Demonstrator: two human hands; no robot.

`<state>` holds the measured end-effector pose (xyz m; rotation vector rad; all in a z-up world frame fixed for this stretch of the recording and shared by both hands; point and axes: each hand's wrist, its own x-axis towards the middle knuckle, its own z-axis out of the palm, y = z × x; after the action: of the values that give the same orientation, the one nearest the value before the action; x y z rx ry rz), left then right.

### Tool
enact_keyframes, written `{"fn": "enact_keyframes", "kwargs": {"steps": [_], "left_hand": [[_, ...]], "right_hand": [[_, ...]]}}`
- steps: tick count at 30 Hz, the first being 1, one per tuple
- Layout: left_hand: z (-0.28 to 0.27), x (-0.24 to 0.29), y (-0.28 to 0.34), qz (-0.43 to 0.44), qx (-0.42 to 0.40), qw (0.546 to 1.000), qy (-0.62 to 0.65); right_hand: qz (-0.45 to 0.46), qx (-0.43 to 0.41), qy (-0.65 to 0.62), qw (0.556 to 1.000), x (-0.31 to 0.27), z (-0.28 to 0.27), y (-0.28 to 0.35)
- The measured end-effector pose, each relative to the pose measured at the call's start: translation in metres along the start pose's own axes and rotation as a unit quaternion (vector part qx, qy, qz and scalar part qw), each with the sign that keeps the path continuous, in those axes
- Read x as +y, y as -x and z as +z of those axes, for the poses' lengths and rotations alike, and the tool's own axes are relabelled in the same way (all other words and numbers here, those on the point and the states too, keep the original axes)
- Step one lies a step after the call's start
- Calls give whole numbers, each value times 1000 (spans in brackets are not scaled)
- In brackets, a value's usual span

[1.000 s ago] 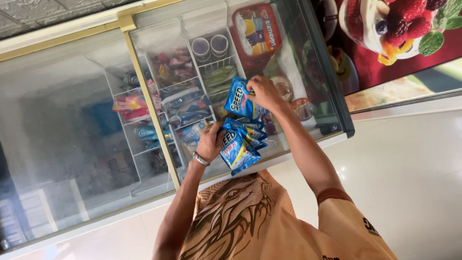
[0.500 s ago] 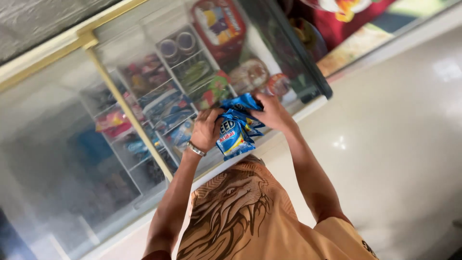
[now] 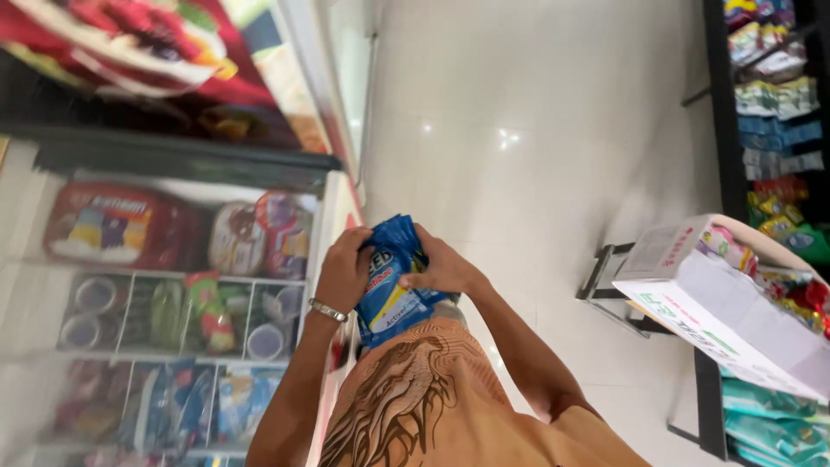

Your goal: The recorder is taking detergent sachets from a box and arranging them neatly on the store shelves.

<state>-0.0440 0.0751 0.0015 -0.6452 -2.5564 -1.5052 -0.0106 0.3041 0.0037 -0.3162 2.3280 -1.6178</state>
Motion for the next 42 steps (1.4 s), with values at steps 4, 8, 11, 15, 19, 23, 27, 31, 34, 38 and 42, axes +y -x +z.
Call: {"fn": "enact_keyframes", "kwargs": {"steps": [4,8,11,15,19,23,27,31,34,38,42], "left_hand": [[75,39,-76,30,-79,996,-4],[185,35,-149,-4,-236,966,-102],[267,30,-196,56,-307,933,-179],[340,56,-253,13,-398,891,-217],[394,51,-288,-42,-434,884,-170],[432,-16,-292,-22,-163,986,-27],[474,-78,-311,-385,-177,847,321],[496,-20,-386,-477,-337,584,564],[537,-24,-446,-423,-424,485,637],[557,23,-547,-320,-476,512,640],[579,8,-611,-429,-492,390,650]], "right_hand": [[91,91,-91,988,39,-46,25],[151,172,-303,925,101,-100,31],[169,210,-448,853,152,-139,34],[181,277,-550,767,201,-190,46],[154,317,-611,709,236,-229,51],[112,320,-639,690,245,-275,45],[78,353,-711,603,265,-330,22],[8,391,-644,658,270,-412,-10],[88,498,-504,700,243,-470,-44],[127,527,-415,730,214,-570,-87],[187,513,-299,783,199,-628,-116]]}}
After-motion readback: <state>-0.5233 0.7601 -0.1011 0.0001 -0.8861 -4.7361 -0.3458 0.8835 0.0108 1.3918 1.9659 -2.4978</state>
